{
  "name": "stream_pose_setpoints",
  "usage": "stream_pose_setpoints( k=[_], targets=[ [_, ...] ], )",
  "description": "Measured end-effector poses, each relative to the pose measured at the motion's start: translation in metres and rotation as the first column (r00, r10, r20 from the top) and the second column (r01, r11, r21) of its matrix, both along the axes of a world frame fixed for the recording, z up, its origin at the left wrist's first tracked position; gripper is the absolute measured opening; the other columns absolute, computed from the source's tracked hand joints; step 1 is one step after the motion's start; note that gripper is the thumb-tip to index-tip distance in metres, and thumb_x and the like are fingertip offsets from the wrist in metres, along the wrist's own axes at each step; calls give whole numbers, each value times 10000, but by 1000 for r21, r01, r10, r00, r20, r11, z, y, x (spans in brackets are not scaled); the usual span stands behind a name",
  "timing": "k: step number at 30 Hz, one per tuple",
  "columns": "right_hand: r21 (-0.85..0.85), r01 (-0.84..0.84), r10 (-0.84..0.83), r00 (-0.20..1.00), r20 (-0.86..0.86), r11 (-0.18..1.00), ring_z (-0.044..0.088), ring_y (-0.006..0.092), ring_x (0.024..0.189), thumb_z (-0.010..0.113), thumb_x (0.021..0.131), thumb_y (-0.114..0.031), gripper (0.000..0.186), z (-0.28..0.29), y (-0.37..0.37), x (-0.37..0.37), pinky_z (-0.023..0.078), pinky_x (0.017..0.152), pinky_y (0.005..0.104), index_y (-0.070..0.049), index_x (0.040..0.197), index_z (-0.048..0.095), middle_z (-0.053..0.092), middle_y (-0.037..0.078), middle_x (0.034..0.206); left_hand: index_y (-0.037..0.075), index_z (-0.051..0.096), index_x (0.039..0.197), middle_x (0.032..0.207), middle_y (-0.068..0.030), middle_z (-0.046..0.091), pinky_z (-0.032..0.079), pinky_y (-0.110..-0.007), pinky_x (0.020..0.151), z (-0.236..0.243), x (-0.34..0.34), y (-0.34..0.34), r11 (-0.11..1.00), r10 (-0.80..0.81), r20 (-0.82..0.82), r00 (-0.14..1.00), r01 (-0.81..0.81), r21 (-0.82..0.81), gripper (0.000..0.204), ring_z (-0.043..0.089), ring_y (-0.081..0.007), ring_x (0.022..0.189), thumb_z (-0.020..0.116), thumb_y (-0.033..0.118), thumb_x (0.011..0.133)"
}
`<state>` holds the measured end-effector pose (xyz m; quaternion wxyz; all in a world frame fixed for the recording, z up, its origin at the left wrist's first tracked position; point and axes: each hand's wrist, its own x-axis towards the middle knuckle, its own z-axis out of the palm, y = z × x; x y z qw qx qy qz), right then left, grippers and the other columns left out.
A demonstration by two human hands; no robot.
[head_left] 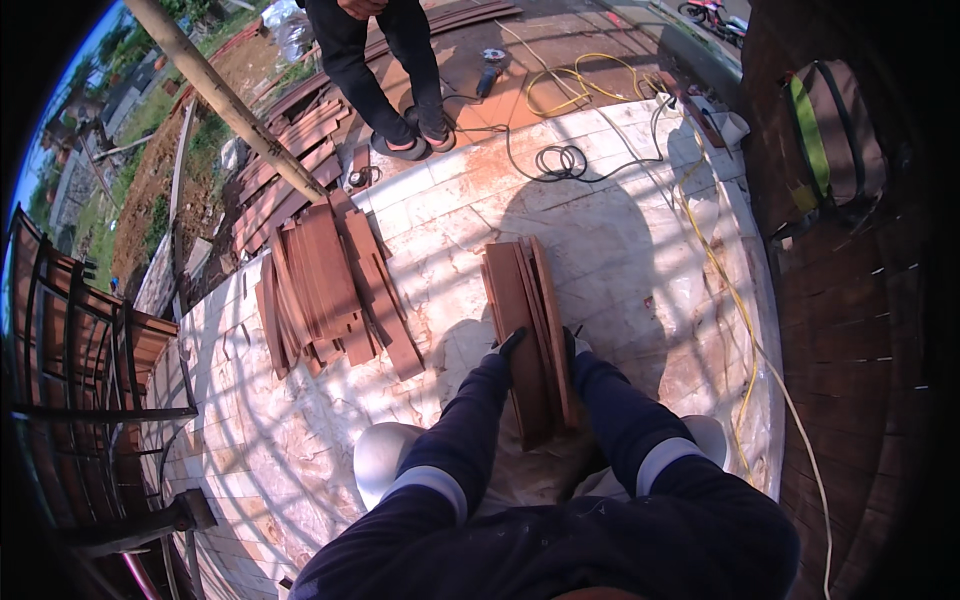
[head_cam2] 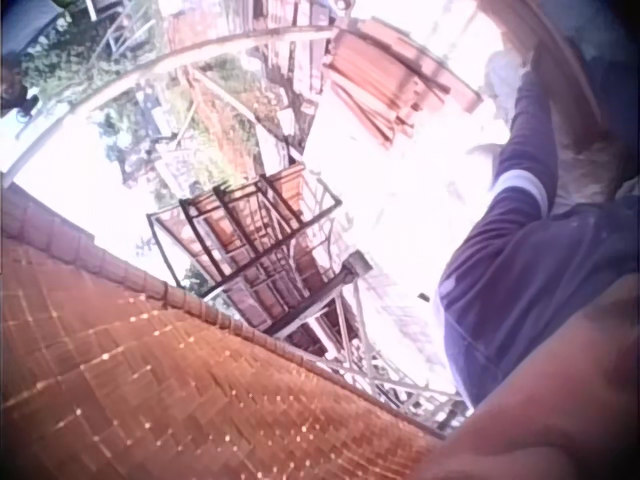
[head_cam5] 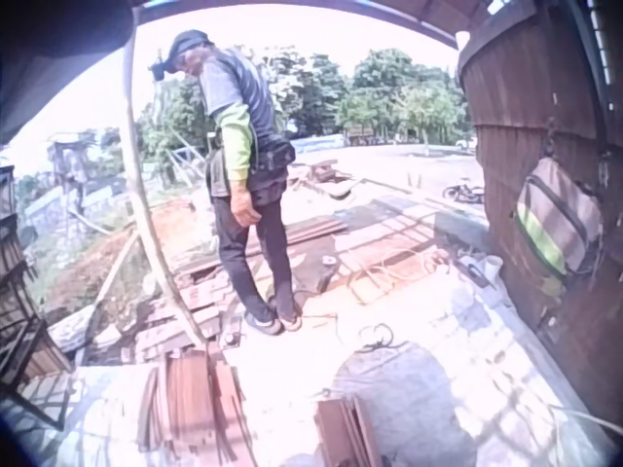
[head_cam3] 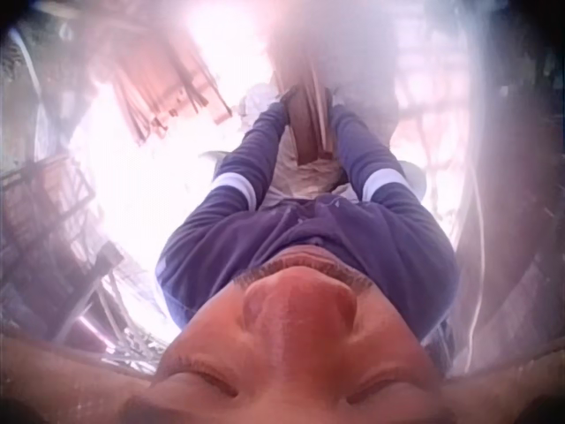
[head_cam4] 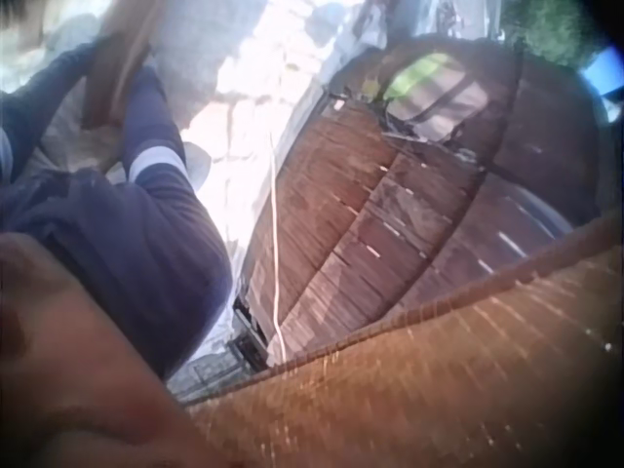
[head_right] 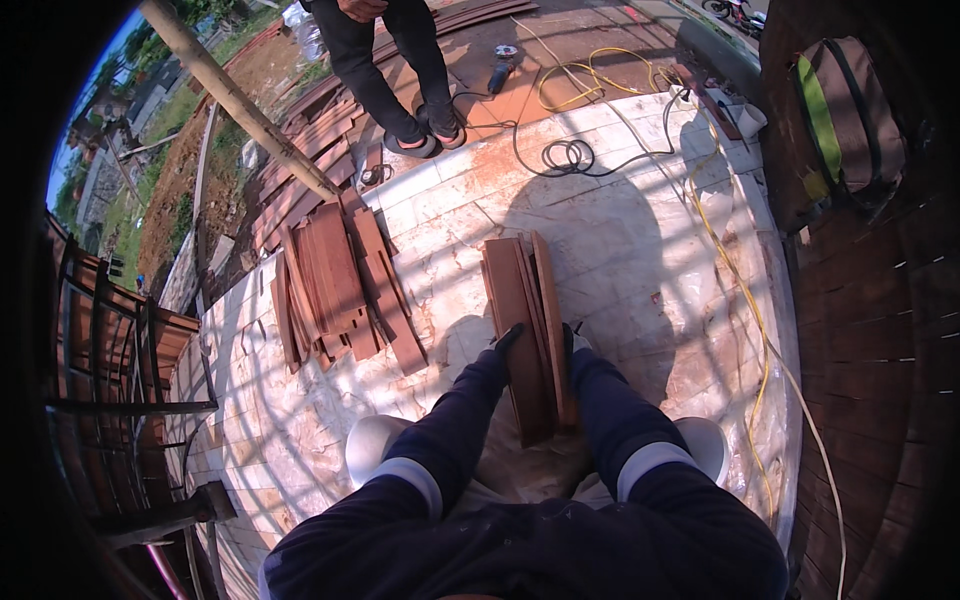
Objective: The person carries wooden planks to a curved wooden deck and places them into an open section. They then use a square tool and a pencil to mark measurements on the planks.
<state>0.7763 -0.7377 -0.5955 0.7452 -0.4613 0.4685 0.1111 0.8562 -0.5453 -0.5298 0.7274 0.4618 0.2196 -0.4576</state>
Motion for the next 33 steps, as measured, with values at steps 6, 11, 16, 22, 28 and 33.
stream_pose_setpoints(
  k=[6,11,16,22,28,33],
  targets=[
    [123,-75,71,997,34,990,621,214,1016,452,969,-509,580,35,13,9,481,891,326,-29,1268,582,644,108,1187,54,499,1321,1191,-149,609,534,-413,858,-11,-2,0,924,-68,195,978,-13,382,873,621,-299,1035,856,473,644],
    [137,-88,84,996,36,987,622,209,1011,455,971,-505,571,51,10,-8,484,884,322,-32,1264,586,647,105,1180,109,423,1414,1288,-164,552,488,-422,945,-35,-7,-14,590,-328,183,927,50,806,1110,573,-341,1124,841,632,528],
    [130,-116,111,993,49,985,623,203,1006,458,972,-501,563,65,10,-15,487,877,317,-36,1260,589,649,102,1173,127,424,1413,1272,-158,567,458,-426,991,-38,-9,-3,952,-73,115,991,35,304,994,567,-332,1138,771,641,636],
    [124,-134,127,990,63,983,624,197,999,462,973,-497,552,82,14,-15,490,868,311,-40,1254,593,652,99,1165,106,436,1397,1268,-158,572,465,-425,985,-34,-14,0,975,-26,118,993,-1,223,940,571,-330,1136,740,634,681],
    [133,-80,66,993,101,988,625,190,993,466,974,-493,542,104,24,-5,494,860,306,-44,1249,597,655,95,1156,86,449,1381,1264,-159,576,472,-424,979,-37,-4,-16,997,-18,107,994,10,70,889,576,-329,1133,709,627,726],
    [148,-53,28,986,167,988,625,185,987,469,975,-489,534,170,40,18,496,853,301,-48,1245,601,657,93,1149,69,460,1368,1260,-159,580,478,-423,974,-18,11,2,991,42,71,997,-33,-130,849,579,-327,1131,683,622,763]
  ],
)
